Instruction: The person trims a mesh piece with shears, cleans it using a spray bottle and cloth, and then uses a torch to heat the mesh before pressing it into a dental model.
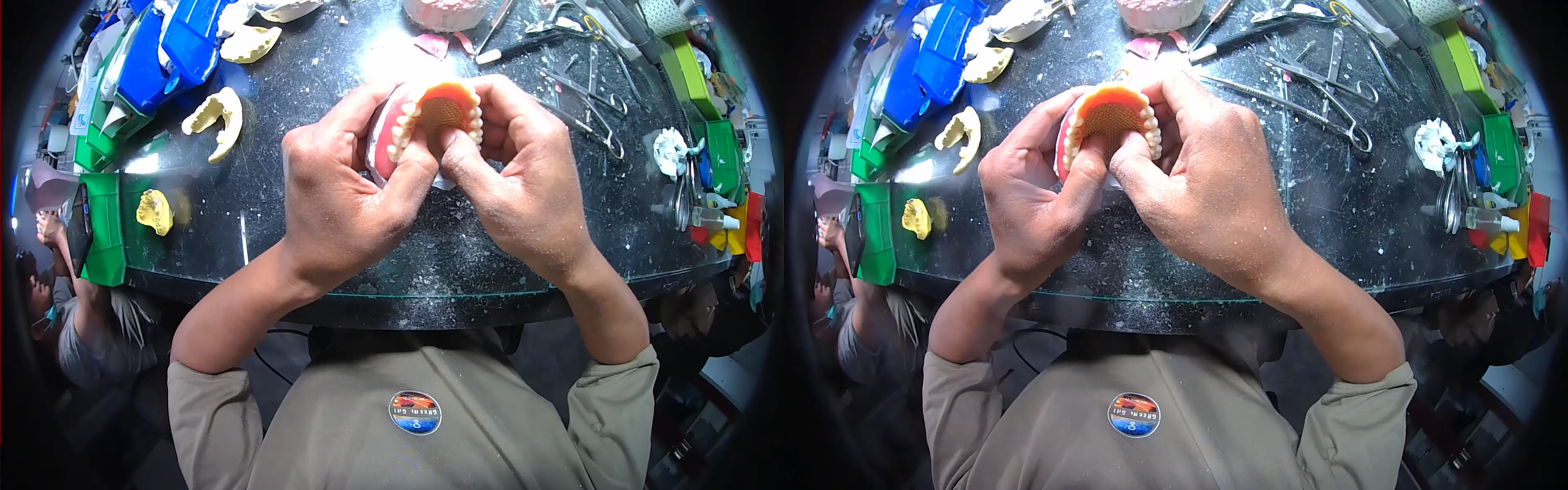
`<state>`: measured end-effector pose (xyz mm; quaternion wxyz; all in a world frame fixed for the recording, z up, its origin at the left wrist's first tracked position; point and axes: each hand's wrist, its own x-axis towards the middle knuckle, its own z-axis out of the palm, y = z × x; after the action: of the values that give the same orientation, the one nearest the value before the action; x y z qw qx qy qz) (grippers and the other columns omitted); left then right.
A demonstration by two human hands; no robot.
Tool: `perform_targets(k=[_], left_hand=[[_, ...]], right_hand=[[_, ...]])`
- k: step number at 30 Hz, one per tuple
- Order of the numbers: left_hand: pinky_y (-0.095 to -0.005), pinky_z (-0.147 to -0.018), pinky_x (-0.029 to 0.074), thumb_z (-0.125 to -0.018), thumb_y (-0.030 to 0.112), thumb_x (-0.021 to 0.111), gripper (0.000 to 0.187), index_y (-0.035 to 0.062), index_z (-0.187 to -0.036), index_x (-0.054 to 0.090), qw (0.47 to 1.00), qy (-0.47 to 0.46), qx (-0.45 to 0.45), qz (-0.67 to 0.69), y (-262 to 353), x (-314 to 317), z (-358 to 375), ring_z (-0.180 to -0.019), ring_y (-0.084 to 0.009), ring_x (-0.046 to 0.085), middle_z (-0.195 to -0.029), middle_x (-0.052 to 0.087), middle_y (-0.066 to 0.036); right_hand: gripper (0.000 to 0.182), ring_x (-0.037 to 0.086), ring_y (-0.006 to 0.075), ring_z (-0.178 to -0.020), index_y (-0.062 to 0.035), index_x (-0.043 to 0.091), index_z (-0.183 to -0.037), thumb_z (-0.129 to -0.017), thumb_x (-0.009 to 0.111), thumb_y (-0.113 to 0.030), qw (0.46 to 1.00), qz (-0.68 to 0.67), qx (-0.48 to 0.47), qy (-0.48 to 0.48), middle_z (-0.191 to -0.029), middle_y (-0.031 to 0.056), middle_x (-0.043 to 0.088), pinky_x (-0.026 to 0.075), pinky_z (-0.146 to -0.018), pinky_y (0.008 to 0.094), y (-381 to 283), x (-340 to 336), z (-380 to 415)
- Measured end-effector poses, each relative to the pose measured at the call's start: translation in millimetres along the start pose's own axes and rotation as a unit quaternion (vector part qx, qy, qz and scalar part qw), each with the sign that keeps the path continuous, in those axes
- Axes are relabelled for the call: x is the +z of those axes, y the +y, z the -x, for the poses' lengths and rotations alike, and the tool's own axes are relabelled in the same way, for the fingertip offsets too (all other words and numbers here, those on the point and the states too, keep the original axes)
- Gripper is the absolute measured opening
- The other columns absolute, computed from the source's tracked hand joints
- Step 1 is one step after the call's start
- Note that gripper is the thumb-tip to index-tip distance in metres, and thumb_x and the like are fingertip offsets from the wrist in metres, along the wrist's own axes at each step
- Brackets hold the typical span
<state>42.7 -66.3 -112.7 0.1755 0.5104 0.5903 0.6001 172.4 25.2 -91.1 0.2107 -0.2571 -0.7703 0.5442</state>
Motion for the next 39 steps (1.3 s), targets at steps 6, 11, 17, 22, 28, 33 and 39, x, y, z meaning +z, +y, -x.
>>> perform_targets(k=[6, 11, 17, 22, 28, 33, 39], left_hand=[[-0.0211, -0.058, 0.049, -0.08, 0.004, 0.06, 0.022, -0.0063, -0.1, 0.061, 1.0, 0.002, -0.009, 0.02, -2.1, 1.6, -2.6, -0.065, -0.0053, 0.059, -0.072, 0.064, -0.007], [-0.0205, -0.058, 0.049, -0.08, 0.004, 0.06, 0.022, -0.0065, -0.099, 0.061, 1.0, -0.011, -0.02, 0.02, -1.8, 0.1, -2.1, -0.065, -0.0048, 0.058, -0.073, 0.064, -0.006], [-0.0193, -0.056, 0.048, -0.081, 0.003, 0.059, 0.023, -0.0084, -0.1, 0.06, 1.0, -0.01, -0.015, 0.023, 2.3, 0.5, -1.2, -0.065, -0.0042, 0.057, -0.073, 0.064, -0.006], [-0.0194, -0.056, 0.048, -0.082, 0.003, 0.059, 0.025, -0.009, -0.103, 0.059, 1.0, -0.021, -0.019, 0.007, -0.3, -1.6, -0.4, -0.066, -0.0046, 0.057, -0.076, 0.064, -0.006], [-0.0174, -0.05, 0.044, -0.085, 0.003, 0.055, 0.022, -0.0083, -0.103, 0.059, 0.984, -0.008, -0.145, 0.1, 10.8, -0.8, -5.3, -0.058, -0.0031, 0.055, -0.073, 0.063, -0.003], [-0.0169, -0.04, 0.039, -0.087, 0.009, 0.054, 0.022, -0.0073, -0.1, 0.06, 0.942, -0.03, -0.273, 0.195, 9.4, -10.5, -9.9, -0.049, -0.0046, 0.055, -0.069, 0.063, -0.004], [-0.0172, -0.037, 0.038, -0.088, 0.019, 0.055, 0.03, -0.0068, -0.104, 0.058, 0.882, -0.067, -0.369, 0.284, 11.1, -20.7, -15.4, -0.046, -0.0085, 0.056, -0.068, 0.063, -0.007]], right_hand=[[0.019, 0.061, 0.0151, -0.057, 0.0026, 0.059, -0.096, -0.081, 0.058, -0.008, 0.994, -0.058, -0.062, 0.062, -0.071, 0.0126, 0.063, 0.048, -0.053, 0.027, 17.3, 7.0, -3.5], [0.018, 0.062, 0.0225, -0.056, 0.002, 0.06, -0.096, -0.082, 0.057, -0.008, 0.996, 0.014, -0.066, 0.054, -0.072, 0.017, 0.062, 0.048, -0.053, 0.0301, 8.5, 2.0, -2.2], [0.015, 0.057, 0.0048, -0.063, 0.0044, 0.058, -0.1, -0.09, 0.054, -0.006, 0.992, 0.077, -0.097, 0.031, -0.074, 0.0046, 0.063, 0.048, -0.057, 0.0199, 7.3, -0.6, -1.9], [0.012, 0.057, 0.0042, -0.065, 0.0034, 0.056, -0.097, -0.09, 0.054, -0.006, 0.995, 0.051, -0.082, 0.033, -0.076, 0.0025, 0.061, 0.047, -0.058, 0.019, 9.7, 2.5, -2.9], [0.027, 0.055, 0.0042, -0.077, 0.0031, 0.051, -0.117, -0.092, 0.055, -0.007, 0.993, -0.114, 0.015, -0.022, -0.09, 0.0031, 0.06, 0.047, -0.067, 0.0201, 7.8, -4.7, -6.6], [0.038, 0.058, 0.0113, -0.075, 0.007, 0.05, -0.122, -0.091, 0.051, -0.015, 0.982, -0.177, 0.017, -0.069, -0.093, 0.0095, 0.061, 0.05, -0.068, 0.0239, 4.4, -18.1, -6.8], [0.038, 0.059, 0.0114, -0.075, 0.0079, 0.051, -0.121, -0.091, 0.051, -0.016, 0.979, -0.18, 0.054, -0.081, -0.094, 0.0099, 0.061, 0.05, -0.068, 0.024, 5.7, -18.9, -7.3]])
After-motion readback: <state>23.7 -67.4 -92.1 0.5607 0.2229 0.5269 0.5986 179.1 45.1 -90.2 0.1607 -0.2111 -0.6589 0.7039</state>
